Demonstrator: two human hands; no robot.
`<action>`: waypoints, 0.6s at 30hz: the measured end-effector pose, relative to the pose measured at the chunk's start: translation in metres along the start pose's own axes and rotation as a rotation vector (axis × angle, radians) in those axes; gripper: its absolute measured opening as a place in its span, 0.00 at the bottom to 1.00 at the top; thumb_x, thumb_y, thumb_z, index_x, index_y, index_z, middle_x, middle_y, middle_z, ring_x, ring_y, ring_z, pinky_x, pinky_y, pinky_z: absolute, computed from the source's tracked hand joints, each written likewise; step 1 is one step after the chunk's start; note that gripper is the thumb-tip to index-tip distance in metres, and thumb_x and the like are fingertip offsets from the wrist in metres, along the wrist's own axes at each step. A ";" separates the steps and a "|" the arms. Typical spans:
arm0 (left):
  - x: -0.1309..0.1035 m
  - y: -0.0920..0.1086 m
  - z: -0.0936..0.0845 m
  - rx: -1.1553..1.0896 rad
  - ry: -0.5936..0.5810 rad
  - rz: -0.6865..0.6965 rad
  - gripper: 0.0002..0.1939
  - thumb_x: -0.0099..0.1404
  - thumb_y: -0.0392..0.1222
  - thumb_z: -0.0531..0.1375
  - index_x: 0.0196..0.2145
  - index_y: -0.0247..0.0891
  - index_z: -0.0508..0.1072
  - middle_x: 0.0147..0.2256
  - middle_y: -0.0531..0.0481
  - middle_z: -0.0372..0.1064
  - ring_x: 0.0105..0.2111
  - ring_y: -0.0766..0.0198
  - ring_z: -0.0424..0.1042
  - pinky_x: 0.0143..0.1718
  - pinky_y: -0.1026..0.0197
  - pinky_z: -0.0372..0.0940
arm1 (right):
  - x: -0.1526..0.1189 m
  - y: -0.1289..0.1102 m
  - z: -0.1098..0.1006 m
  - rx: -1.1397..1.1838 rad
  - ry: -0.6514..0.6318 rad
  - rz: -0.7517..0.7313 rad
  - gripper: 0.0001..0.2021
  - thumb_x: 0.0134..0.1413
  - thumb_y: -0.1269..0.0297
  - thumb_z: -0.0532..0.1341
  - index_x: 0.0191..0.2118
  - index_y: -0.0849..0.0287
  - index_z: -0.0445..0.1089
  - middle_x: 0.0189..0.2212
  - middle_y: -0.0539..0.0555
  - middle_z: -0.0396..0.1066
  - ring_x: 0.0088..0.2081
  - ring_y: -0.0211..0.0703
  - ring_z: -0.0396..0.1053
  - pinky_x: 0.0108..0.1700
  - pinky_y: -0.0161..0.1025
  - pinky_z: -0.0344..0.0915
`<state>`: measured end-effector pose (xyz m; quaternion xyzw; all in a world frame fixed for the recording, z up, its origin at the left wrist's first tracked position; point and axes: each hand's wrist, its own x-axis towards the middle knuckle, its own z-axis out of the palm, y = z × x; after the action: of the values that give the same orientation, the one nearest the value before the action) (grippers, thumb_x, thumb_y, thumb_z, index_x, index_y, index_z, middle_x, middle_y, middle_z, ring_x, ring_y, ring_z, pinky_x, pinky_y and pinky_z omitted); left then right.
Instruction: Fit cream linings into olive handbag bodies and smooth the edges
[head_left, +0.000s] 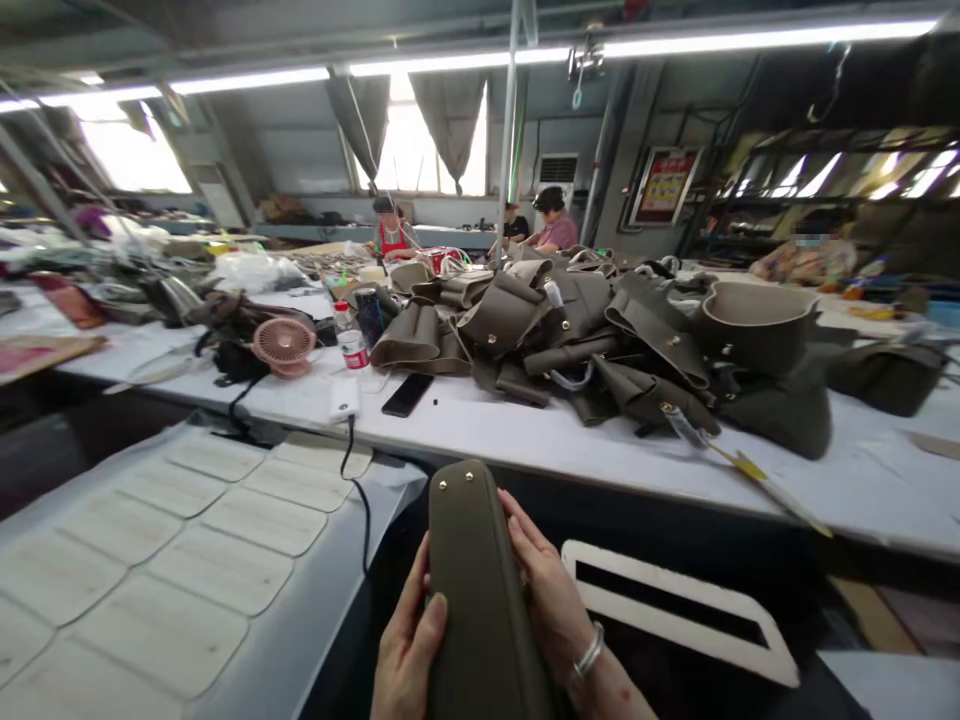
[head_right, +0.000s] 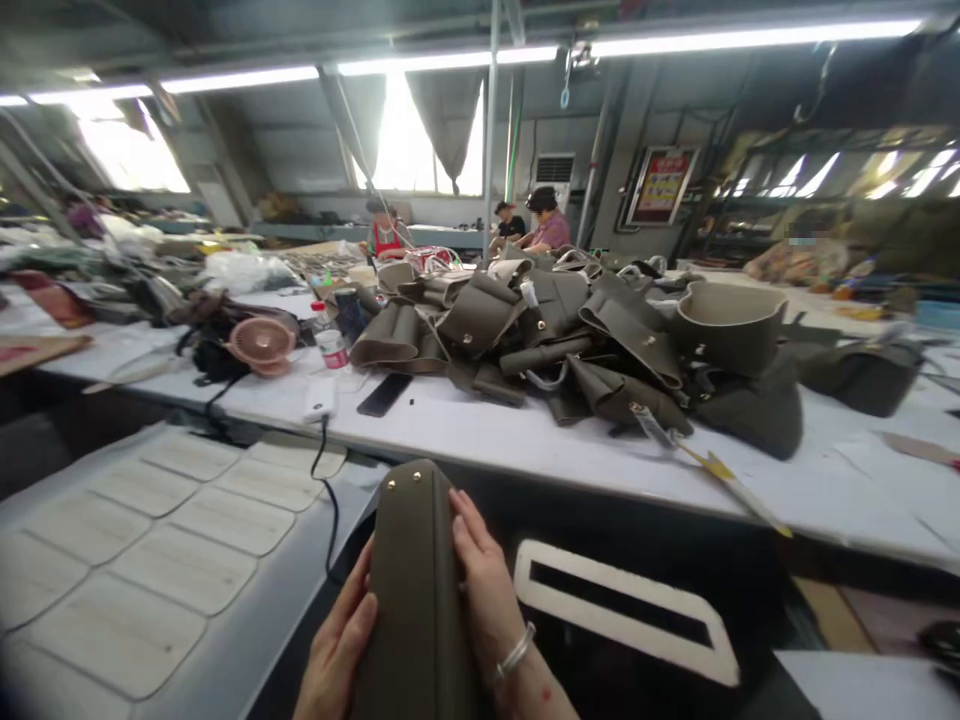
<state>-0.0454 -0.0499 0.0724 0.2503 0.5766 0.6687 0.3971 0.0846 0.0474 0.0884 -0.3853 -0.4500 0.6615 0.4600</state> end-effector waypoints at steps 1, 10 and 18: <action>-0.003 -0.002 -0.002 0.017 -0.014 -0.011 0.38 0.57 0.59 0.66 0.62 0.45 0.66 0.57 0.48 0.70 0.56 0.50 0.70 0.51 0.61 0.69 | -0.011 -0.001 -0.001 -0.109 -0.048 -0.020 0.27 0.60 0.42 0.59 0.57 0.54 0.70 0.62 0.55 0.63 0.65 0.53 0.55 0.62 0.47 0.61; -0.008 -0.011 -0.005 0.402 -0.039 0.305 0.23 0.63 0.54 0.63 0.52 0.40 0.77 0.44 0.44 0.76 0.41 0.57 0.76 0.38 0.64 0.73 | -0.071 -0.008 0.009 -0.683 0.010 -0.276 0.31 0.69 0.52 0.47 0.67 0.70 0.54 0.59 0.66 0.65 0.57 0.55 0.68 0.57 0.47 0.68; -0.012 0.003 0.021 0.344 -0.039 0.288 0.17 0.60 0.53 0.65 0.41 0.40 0.83 0.38 0.45 0.76 0.36 0.59 0.75 0.35 0.66 0.71 | -0.071 -0.019 0.005 -0.539 0.085 -0.210 0.17 0.68 0.51 0.50 0.44 0.58 0.69 0.30 0.54 0.74 0.28 0.43 0.73 0.29 0.34 0.66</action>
<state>-0.0225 -0.0480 0.0815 0.4069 0.6327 0.6054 0.2601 0.1051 -0.0185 0.1144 -0.4724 -0.6272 0.4501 0.4253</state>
